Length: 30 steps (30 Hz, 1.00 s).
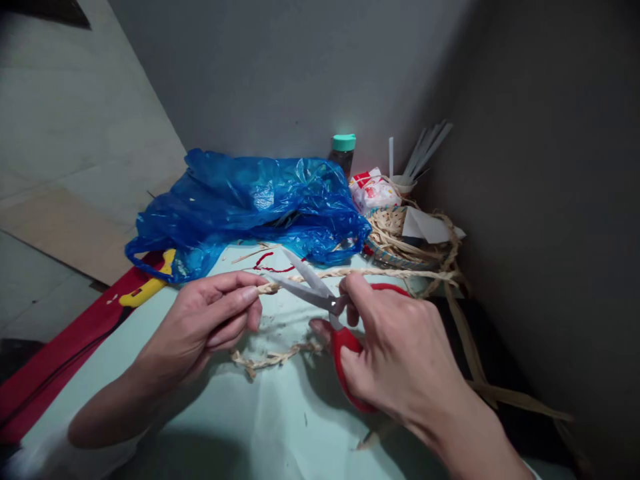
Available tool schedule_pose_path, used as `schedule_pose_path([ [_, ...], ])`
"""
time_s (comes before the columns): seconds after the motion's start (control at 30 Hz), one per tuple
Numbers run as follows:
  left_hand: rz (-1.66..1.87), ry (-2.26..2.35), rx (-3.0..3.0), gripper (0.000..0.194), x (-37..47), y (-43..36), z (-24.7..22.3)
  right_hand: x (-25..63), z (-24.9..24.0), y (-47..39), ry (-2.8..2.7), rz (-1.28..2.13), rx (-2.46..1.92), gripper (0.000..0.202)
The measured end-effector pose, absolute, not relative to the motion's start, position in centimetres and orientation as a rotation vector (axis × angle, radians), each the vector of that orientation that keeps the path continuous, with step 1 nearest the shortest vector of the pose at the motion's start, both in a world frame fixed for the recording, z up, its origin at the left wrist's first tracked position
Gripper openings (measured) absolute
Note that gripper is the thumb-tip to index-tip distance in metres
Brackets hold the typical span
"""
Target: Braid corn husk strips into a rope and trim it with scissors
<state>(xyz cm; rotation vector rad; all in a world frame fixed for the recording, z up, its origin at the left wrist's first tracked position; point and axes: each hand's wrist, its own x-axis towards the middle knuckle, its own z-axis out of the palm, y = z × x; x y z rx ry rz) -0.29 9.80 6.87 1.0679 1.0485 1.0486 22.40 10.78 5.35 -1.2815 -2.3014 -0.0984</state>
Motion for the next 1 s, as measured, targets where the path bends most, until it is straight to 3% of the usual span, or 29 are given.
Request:
schedule_pose_path([
  [0.1, 1.064, 1.024, 1.026, 0.019, -0.6, 9.7, 7.1, 22.9, 5.6, 11.0, -2.396, -0.139, -1.338, 0.024],
  [1.0, 0.857, 0.932, 0.982, 0.019, -1.1, 10.0, 7.0, 22.2, 4.3, 11.0, -2.609, -0.425, -1.186, 0.005],
])
